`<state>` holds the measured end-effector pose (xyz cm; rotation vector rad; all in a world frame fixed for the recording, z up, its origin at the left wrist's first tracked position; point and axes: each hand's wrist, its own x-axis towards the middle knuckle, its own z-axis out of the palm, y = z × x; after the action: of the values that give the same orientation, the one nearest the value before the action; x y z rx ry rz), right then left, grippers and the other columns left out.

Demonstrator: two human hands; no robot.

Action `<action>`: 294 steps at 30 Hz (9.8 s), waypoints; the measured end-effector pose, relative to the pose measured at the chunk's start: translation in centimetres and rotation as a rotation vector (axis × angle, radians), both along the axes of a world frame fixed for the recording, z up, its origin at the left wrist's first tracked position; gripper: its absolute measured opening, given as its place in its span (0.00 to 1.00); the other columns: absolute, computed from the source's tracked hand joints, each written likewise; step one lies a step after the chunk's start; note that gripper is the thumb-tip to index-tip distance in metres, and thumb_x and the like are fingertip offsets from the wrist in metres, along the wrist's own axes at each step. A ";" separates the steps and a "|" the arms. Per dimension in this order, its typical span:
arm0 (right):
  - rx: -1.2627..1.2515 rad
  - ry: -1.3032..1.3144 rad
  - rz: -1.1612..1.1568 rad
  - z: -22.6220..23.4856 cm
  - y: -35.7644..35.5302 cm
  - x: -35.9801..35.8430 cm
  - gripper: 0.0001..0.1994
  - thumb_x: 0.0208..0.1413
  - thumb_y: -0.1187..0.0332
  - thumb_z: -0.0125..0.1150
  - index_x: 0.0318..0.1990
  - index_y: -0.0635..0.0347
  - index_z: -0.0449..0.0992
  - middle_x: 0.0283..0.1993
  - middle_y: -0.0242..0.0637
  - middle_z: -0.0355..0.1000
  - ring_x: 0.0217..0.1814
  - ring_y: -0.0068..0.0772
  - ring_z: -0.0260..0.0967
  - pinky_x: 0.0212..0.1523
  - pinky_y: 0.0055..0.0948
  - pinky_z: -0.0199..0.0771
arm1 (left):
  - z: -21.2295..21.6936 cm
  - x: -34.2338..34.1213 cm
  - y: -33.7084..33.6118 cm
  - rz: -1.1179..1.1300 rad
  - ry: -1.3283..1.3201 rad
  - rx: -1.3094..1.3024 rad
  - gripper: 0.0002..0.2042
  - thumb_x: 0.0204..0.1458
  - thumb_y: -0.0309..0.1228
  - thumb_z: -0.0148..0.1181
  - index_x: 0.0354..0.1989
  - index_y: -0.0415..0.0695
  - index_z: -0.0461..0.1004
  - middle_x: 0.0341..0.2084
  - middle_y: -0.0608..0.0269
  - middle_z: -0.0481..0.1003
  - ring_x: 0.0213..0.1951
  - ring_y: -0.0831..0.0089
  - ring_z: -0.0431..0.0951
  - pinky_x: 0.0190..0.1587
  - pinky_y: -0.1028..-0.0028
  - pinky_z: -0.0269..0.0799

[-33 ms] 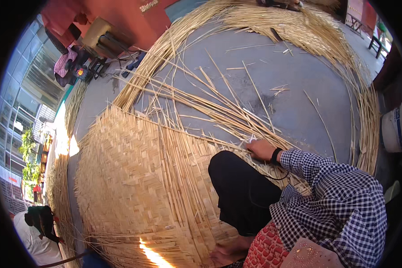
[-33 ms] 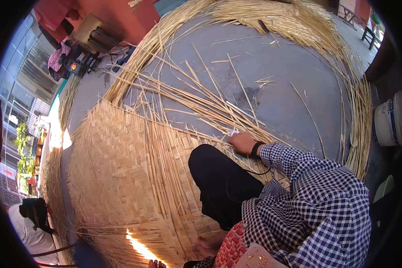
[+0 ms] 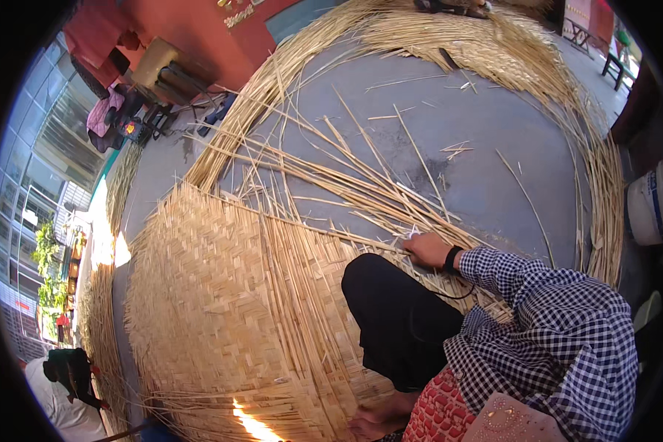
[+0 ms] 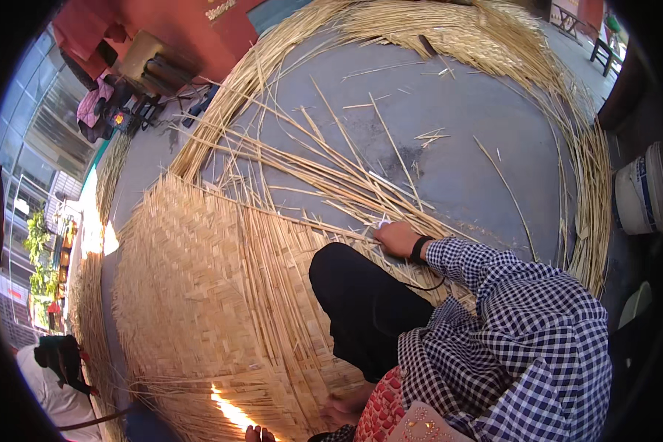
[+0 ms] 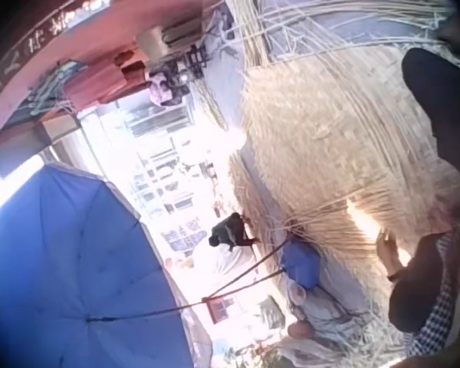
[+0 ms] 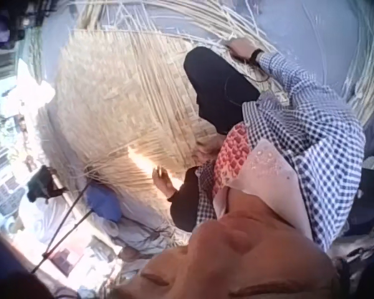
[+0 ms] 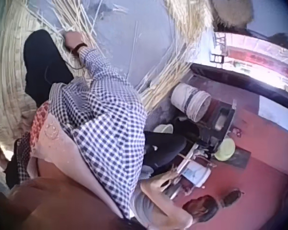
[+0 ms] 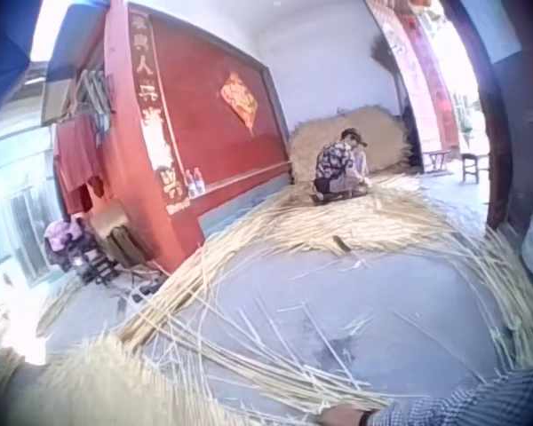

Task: The recorder is weaving thin bamboo strips into a large circular mat, interlacing the strips manually.

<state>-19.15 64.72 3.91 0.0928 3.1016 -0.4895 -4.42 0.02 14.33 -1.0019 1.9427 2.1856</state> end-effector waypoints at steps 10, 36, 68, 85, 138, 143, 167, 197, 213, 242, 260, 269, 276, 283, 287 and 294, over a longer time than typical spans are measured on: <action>-0.475 0.122 -0.358 6.2 8.9 4.1 0.09 0.58 0.64 0.54 0.42 0.57 0.72 0.35 0.47 0.75 0.40 0.55 0.73 0.39 0.49 0.70 | 3.8 -10.0 13.1 -0.633 -0.140 0.003 0.15 0.62 0.31 0.58 0.54 0.38 0.73 0.43 0.60 0.77 0.43 0.74 0.77 0.43 0.76 0.75; -0.138 0.193 -0.446 -0.6 3.9 1.8 0.05 0.51 0.64 0.62 0.33 0.51 0.79 0.33 0.39 0.73 0.39 0.44 0.73 0.40 0.43 0.71 | 10.9 -18.0 24.5 -0.840 0.001 -0.093 0.13 0.63 0.31 0.54 0.53 0.39 0.71 0.39 0.63 0.76 0.38 0.75 0.76 0.41 0.75 0.74; 0.080 0.377 -0.038 8.1 8.2 2.2 0.06 0.56 0.72 0.58 0.32 0.67 0.75 0.35 0.54 0.68 0.41 0.56 0.65 0.46 0.50 0.63 | 23.0 -2.4 -0.3 -0.236 0.303 -0.430 0.08 0.60 0.24 0.57 0.44 0.34 0.77 0.33 0.60 0.80 0.35 0.74 0.79 0.41 0.75 0.75; -0.414 0.534 -0.307 15.5 -3.5 -1.7 0.11 0.66 0.64 0.47 0.38 0.57 0.76 0.35 0.46 0.75 0.40 0.48 0.70 0.41 0.37 0.68 | 7.5 -6.6 7.7 -0.344 0.244 0.163 0.10 0.60 0.25 0.56 0.48 0.40 0.75 0.37 0.57 0.79 0.37 0.70 0.80 0.40 0.72 0.77; -0.265 0.223 1.333 11.9 -42.4 -1.8 0.07 0.56 0.61 0.60 0.40 0.48 0.76 0.29 0.37 0.71 0.33 0.45 0.72 0.33 0.41 0.71 | -5.2 3.1 2.2 0.727 0.241 0.484 0.05 0.59 0.28 0.61 0.40 0.44 0.72 0.32 0.63 0.78 0.32 0.73 0.81 0.31 0.78 0.76; -0.027 0.017 1.414 10.9 -42.1 -1.0 0.11 0.56 0.66 0.56 0.47 0.52 0.73 0.29 0.39 0.70 0.27 0.45 0.73 0.25 0.40 0.72 | -5.2 3.5 1.3 0.875 0.381 -0.058 0.08 0.57 0.23 0.61 0.43 0.45 0.72 0.35 0.64 0.76 0.36 0.76 0.78 0.33 0.77 0.75; -0.758 -0.471 0.865 7.6 -49.1 -14.0 0.13 0.67 0.71 0.41 0.55 0.55 0.67 0.28 0.35 0.71 0.29 0.31 0.74 0.28 0.32 0.73 | -12.2 -4.2 -4.8 0.050 0.210 0.025 0.17 0.55 0.25 0.63 0.54 0.40 0.76 0.43 0.60 0.80 0.47 0.72 0.78 0.45 0.74 0.75; -1.032 -0.993 0.446 -0.1 -57.4 -15.7 0.18 0.67 0.64 0.47 0.61 0.59 0.68 0.48 0.34 0.73 0.43 0.21 0.68 0.42 0.26 0.71 | -9.8 -13.6 -9.4 0.264 0.297 0.817 0.24 0.68 0.40 0.39 0.62 0.31 0.63 0.54 0.42 0.73 0.59 0.50 0.72 0.57 0.64 0.74; 0.253 -0.622 1.458 3.2 -52.1 -20.6 0.08 0.58 0.62 0.57 0.42 0.52 0.75 0.28 0.34 0.75 0.31 0.41 0.75 0.33 0.39 0.72 | -9.0 17.6 -9.9 1.308 -0.097 0.078 0.10 0.60 0.29 0.56 0.41 0.31 0.73 0.18 0.65 0.71 0.18 0.76 0.72 0.24 0.73 0.75; -0.316 -0.514 1.395 -4.5 -46.7 -24.2 0.15 0.64 0.57 0.53 0.41 0.57 0.79 0.41 0.45 0.77 0.43 0.50 0.73 0.43 0.44 0.71 | -14.2 1.8 -1.2 0.759 0.054 0.250 0.16 0.60 0.32 0.56 0.54 0.41 0.69 0.45 0.60 0.74 0.44 0.69 0.75 0.47 0.69 0.74; -0.604 -0.330 1.072 -2.1 -61.6 -7.8 0.31 0.51 0.54 0.64 0.54 0.67 0.63 0.42 0.57 0.74 0.48 0.59 0.72 0.46 0.50 0.71 | -14.5 5.6 -1.1 0.788 0.275 0.487 0.16 0.62 0.34 0.55 0.52 0.36 0.75 0.33 0.56 0.78 0.31 0.67 0.75 0.34 0.63 0.72; -0.162 -0.384 1.048 -0.5 -61.7 -6.8 0.24 0.49 0.57 0.65 0.44 0.70 0.68 0.39 0.54 0.75 0.43 0.55 0.75 0.43 0.48 0.74 | -18.3 7.8 -0.7 0.480 0.203 -0.018 0.20 0.65 0.42 0.50 0.45 0.35 0.79 0.35 0.58 0.80 0.31 0.67 0.77 0.34 0.72 0.73; -0.157 -0.377 1.066 -0.1 -61.6 -6.8 0.26 0.51 0.55 0.65 0.48 0.69 0.69 0.41 0.52 0.75 0.44 0.52 0.74 0.43 0.47 0.72 | -14.4 6.4 0.0 0.634 0.164 0.420 0.22 0.65 0.45 0.49 0.41 0.36 0.81 0.22 0.66 0.75 0.19 0.76 0.68 0.20 0.75 0.63; -0.968 -1.204 0.977 -1.6 -59.2 -8.8 0.30 0.54 0.65 0.68 0.62 0.66 0.66 0.57 0.41 0.73 0.58 0.34 0.67 0.60 0.32 0.64 | -13.5 5.6 0.8 0.767 0.151 0.291 0.21 0.65 0.44 0.49 0.39 0.37 0.82 0.19 0.69 0.73 0.16 0.79 0.65 0.16 0.76 0.58; -0.778 -0.841 1.120 -2.1 -59.0 -8.6 0.28 0.53 0.64 0.67 0.60 0.65 0.68 0.54 0.47 0.74 0.56 0.39 0.70 0.57 0.35 0.66 | -14.7 5.6 0.6 0.702 0.168 0.153 0.18 0.65 0.41 0.50 0.48 0.38 0.74 0.34 0.63 0.74 0.33 0.71 0.71 0.34 0.69 0.67; -0.670 -0.526 1.060 -2.7 -59.0 -6.7 0.28 0.53 0.62 0.66 0.59 0.64 0.67 0.50 0.56 0.73 0.53 0.54 0.70 0.52 0.42 0.69 | -19.9 7.3 0.1 0.452 0.151 -0.505 0.13 0.57 0.35 0.55 0.47 0.50 0.81 0.23 0.66 0.77 0.24 0.72 0.74 0.29 0.70 0.71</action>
<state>-25.82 5.73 1.24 -1.1085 1.9242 -1.1007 2.90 0.10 -5.61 -1.5099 2.6418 2.0450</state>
